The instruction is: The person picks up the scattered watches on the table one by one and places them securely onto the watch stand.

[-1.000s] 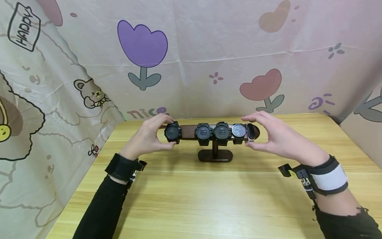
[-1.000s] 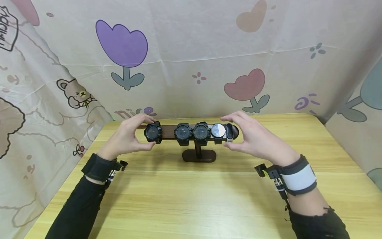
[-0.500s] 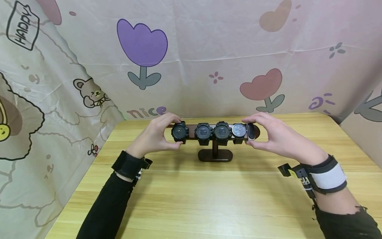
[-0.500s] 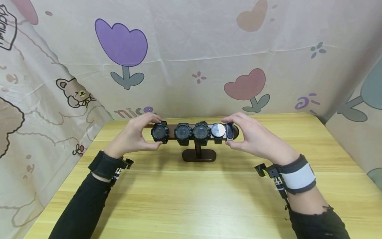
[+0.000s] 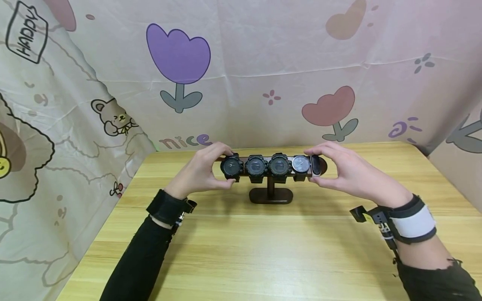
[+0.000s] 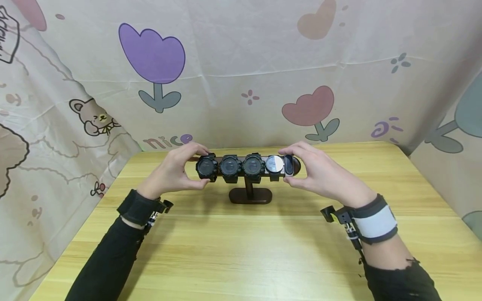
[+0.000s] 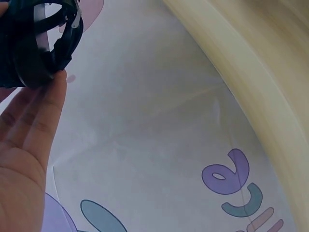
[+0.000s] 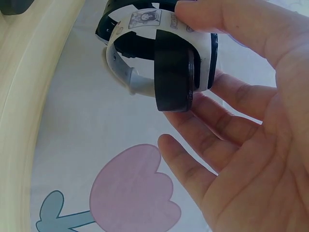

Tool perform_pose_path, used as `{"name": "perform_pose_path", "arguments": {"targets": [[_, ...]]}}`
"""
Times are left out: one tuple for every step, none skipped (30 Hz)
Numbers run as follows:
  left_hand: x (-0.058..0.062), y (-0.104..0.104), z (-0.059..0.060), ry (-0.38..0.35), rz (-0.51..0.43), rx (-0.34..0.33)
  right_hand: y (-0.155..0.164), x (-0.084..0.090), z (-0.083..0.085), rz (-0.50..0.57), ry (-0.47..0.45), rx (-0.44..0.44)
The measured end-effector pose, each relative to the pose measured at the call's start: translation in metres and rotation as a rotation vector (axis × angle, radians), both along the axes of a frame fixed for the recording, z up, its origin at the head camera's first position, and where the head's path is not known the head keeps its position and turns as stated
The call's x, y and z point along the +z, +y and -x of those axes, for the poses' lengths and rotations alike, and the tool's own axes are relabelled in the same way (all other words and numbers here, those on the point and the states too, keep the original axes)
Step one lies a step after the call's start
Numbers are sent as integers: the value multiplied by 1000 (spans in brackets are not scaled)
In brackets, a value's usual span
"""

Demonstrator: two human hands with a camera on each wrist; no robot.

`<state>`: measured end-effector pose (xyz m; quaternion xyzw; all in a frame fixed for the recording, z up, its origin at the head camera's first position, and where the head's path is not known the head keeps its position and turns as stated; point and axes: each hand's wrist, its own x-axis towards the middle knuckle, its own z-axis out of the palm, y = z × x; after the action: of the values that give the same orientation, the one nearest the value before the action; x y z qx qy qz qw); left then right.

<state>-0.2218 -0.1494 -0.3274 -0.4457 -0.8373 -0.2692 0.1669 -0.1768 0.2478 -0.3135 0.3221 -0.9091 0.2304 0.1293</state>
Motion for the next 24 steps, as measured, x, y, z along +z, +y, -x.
{"name": "perform_pose_path", "arguments": {"targets": [[0, 1, 0, -1, -2, -3, 0, 0, 0, 0, 1, 1], [0, 1, 0, 0, -4, -2, 0, 0, 0, 0, 1, 1], [-1, 2, 0, 2, -6, -1, 0, 0, 0, 0, 2, 2], [-1, 2, 0, 7, -7, 1, 0, 0, 0, 0, 1, 2], [-1, 2, 0, 10, -8, 4, 0, 0, 0, 0, 1, 3], [-2, 2, -1, 15, -10, 6, 0, 0, 0, 0, 2, 3], [-2, 3, -1, 18, -12, 9, 0, 0, 0, -1, 3, 4], [-3, 3, -1, 21, -12, 12, 0, 0, 0, -1, 2, 3], [-3, 3, -1, 21, -13, 13, 0, 0, 0, -2, 0, 3], [-3, 3, -1, 21, -15, 13, 0, 0, 0, -2, -4, 1], [-4, 3, -1, 20, -16, 13, 0, 0, 0, -2, -8, -1], [-4, 3, -1, 20, -18, 13, 0, 0, 0, -3, -11, -2], [-4, 3, -1, 19, -18, 14, 0, 0, 0, -3, -16, -4], [-4, 2, -1, 18, -18, 14, 0, 0, 0, -2, -19, -6], [-4, 2, -1, 17, -18, 14, 0, 0, 0, -2, -21, -6], [-4, 2, -1, 17, -18, 15, 0, 0, 0, 0, -22, -6], [-4, 2, -1, 16, -18, 16, 0, 0, 0, 2, -21, -5], [-4, 2, -2, 15, -17, 17, 0, 0, 1, 3, -18, -5], [-4, 2, -2, 14, -16, 17, 0, 0, 1, 5, -17, -4], [-4, 1, -2, 13, -16, 18, 0, -1, 1, 6, -14, -3], [-4, 1, -2, 12, -16, 18, 1, -1, 1, 7, -11, -2], [-4, 1, -2, 11, -15, 18, 1, -1, 2, 8, -9, -1], [-5, 1, -2, 12, -15, 18, 1, -1, 2, 9, -7, 0], [-5, 1, -2, 13, -15, 19, 1, -1, 2, 9, -6, 0]]}}
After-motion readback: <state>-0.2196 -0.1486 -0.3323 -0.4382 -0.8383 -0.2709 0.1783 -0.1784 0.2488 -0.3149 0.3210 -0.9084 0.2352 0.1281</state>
